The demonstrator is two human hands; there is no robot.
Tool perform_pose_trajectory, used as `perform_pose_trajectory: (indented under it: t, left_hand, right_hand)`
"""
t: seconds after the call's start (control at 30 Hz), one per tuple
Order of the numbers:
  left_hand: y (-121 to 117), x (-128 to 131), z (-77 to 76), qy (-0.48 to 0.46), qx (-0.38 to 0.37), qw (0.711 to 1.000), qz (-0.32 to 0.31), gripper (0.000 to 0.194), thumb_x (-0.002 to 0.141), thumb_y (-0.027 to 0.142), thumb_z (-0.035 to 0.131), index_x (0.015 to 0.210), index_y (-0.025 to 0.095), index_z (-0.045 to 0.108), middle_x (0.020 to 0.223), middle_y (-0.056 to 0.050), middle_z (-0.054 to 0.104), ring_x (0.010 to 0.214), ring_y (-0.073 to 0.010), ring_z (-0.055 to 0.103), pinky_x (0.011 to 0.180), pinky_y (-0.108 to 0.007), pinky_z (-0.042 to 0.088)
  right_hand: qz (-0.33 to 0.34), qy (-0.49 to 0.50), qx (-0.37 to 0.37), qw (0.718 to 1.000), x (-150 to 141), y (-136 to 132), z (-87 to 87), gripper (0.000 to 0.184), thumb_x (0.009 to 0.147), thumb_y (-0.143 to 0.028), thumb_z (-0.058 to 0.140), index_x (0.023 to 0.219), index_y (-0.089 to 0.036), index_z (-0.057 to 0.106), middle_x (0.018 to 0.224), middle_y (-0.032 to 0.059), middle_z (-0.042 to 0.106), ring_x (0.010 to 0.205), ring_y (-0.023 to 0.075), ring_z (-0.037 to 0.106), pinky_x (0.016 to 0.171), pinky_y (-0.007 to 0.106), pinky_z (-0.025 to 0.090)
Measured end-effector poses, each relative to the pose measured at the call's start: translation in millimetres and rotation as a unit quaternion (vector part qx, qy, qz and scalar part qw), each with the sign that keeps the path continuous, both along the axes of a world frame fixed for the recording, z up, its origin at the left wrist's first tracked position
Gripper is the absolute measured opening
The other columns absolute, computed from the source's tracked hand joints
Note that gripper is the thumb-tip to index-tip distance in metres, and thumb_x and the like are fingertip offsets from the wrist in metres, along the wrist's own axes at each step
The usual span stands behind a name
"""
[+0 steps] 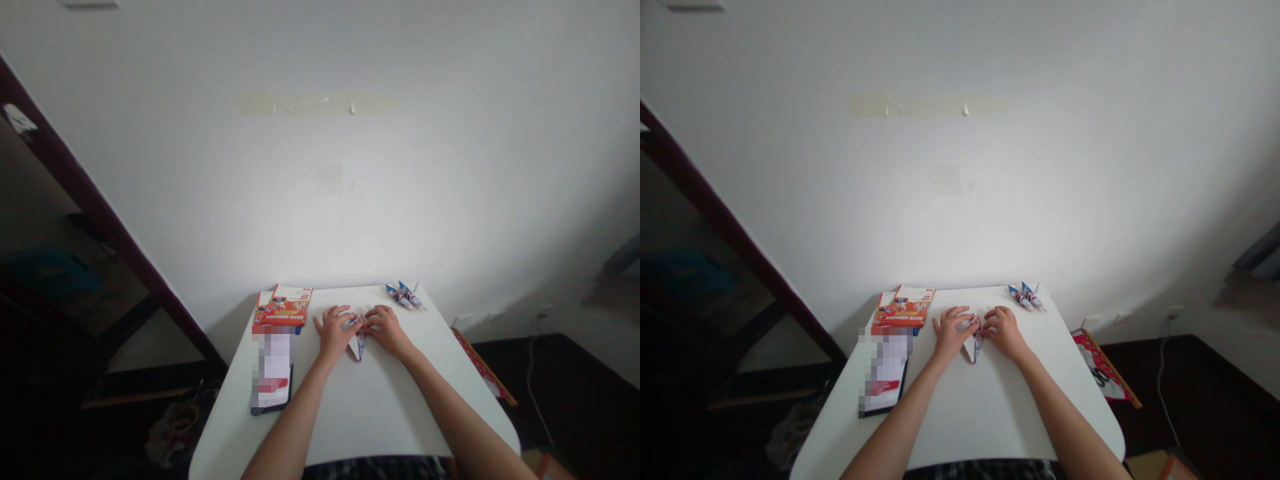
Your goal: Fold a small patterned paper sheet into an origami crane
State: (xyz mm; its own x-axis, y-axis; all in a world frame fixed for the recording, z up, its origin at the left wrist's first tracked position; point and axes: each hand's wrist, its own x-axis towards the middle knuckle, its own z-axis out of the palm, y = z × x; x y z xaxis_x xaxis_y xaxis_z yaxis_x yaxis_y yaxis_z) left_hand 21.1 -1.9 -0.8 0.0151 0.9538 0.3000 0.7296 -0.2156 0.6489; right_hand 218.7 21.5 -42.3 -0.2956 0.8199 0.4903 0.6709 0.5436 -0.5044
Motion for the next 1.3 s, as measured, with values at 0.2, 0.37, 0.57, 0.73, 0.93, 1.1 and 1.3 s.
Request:
perform_pose_trajectory:
  t: [0.2, 0.37, 0.57, 0.73, 0.93, 1.1, 1.3]
  left_hand:
    - [-0.9, 1.4, -0.3, -0.015, 0.018, 1.000, 0.013, 0.010, 0.080, 0.028, 0.077, 0.088, 0.034, 0.078, 0.129, 0.000, 0.071, 0.131, -0.0296, 0.052, 0.116, -0.078, 0.016]
    - [-2.4, 3.8, 3.0, -0.035, 0.019, 0.999, 0.032, 0.006, 0.082, 0.026, 0.074, 0.085, 0.030, 0.077, 0.123, -0.003, 0.074, 0.126, -0.0284, 0.056, 0.116, -0.076, 0.016]
    - [-1.8, 7.2, 3.2, -0.054, 0.026, 0.996, 0.062, 0.006, 0.084, 0.029, 0.072, 0.082, 0.028, 0.077, 0.116, -0.002, 0.076, 0.120, -0.0264, 0.061, 0.118, -0.072, 0.016]
    - [-0.2, 5.5, 3.9, -0.061, 0.033, 0.995, 0.066, 0.006, 0.083, 0.032, 0.073, 0.084, 0.030, 0.078, 0.117, -0.003, 0.076, 0.119, -0.0275, 0.061, 0.118, -0.070, 0.018]
    - [0.6, 3.2, 5.7, -0.060, 0.041, 0.996, 0.059, 0.009, 0.081, 0.029, 0.074, 0.087, 0.034, 0.079, 0.119, -0.002, 0.075, 0.122, -0.0277, 0.061, 0.119, -0.068, 0.021]
    - [-0.1, 4.8, 7.2, -0.063, 0.041, 0.995, 0.070, 0.007, 0.083, 0.031, 0.072, 0.085, 0.031, 0.078, 0.119, -0.002, 0.075, 0.122, -0.0282, 0.061, 0.118, -0.070, 0.021]
    - [0.1, 3.3, 5.6, -0.059, 0.022, 0.997, 0.049, 0.008, 0.082, 0.036, 0.074, 0.087, 0.032, 0.078, 0.124, -0.003, 0.073, 0.126, -0.0283, 0.057, 0.120, -0.071, 0.014]
  right_hand:
    - [0.008, -0.005, -0.006, 1.000, -0.6, -0.9, -0.2, 0.003, 0.083, -0.030, 0.077, 0.084, -0.029, 0.080, 0.109, 0.0067, 0.073, 0.118, 0.0307, 0.055, 0.102, 0.049, 0.044]
    - [0.010, -0.006, -0.004, 1.000, -2.5, -3.7, 3.0, 0.001, 0.080, -0.030, 0.079, 0.081, -0.029, 0.079, 0.108, 0.0059, 0.073, 0.119, 0.0306, 0.055, 0.103, 0.049, 0.042]
    - [0.014, -0.003, -0.016, 1.000, -5.5, -4.9, 3.5, 0.003, 0.078, -0.030, 0.081, 0.078, -0.028, 0.078, 0.106, 0.0052, 0.073, 0.118, 0.0309, 0.054, 0.104, 0.049, 0.040]
    - [0.010, -0.007, -0.018, 1.000, -5.8, -5.8, 3.6, 0.003, 0.077, -0.026, 0.079, 0.076, -0.027, 0.077, 0.105, 0.0050, 0.072, 0.118, 0.0302, 0.054, 0.104, 0.048, 0.039]
    - [0.007, -0.009, -0.015, 1.000, -7.8, -10.4, 7.9, 0.003, 0.077, -0.025, 0.078, 0.077, -0.026, 0.076, 0.108, 0.0053, 0.071, 0.118, 0.0297, 0.054, 0.105, 0.048, 0.039]
    - [0.007, -0.010, -0.016, 1.000, -11.5, -13.2, 10.0, 0.004, 0.077, -0.025, 0.078, 0.077, -0.025, 0.075, 0.108, 0.0051, 0.071, 0.119, 0.0301, 0.053, 0.106, 0.049, 0.038]
    - [0.006, -0.010, -0.008, 1.000, -12.0, -12.8, 9.2, 0.003, 0.078, -0.025, 0.077, 0.076, -0.025, 0.075, 0.107, 0.0059, 0.071, 0.117, 0.0299, 0.055, 0.104, 0.048, 0.040]
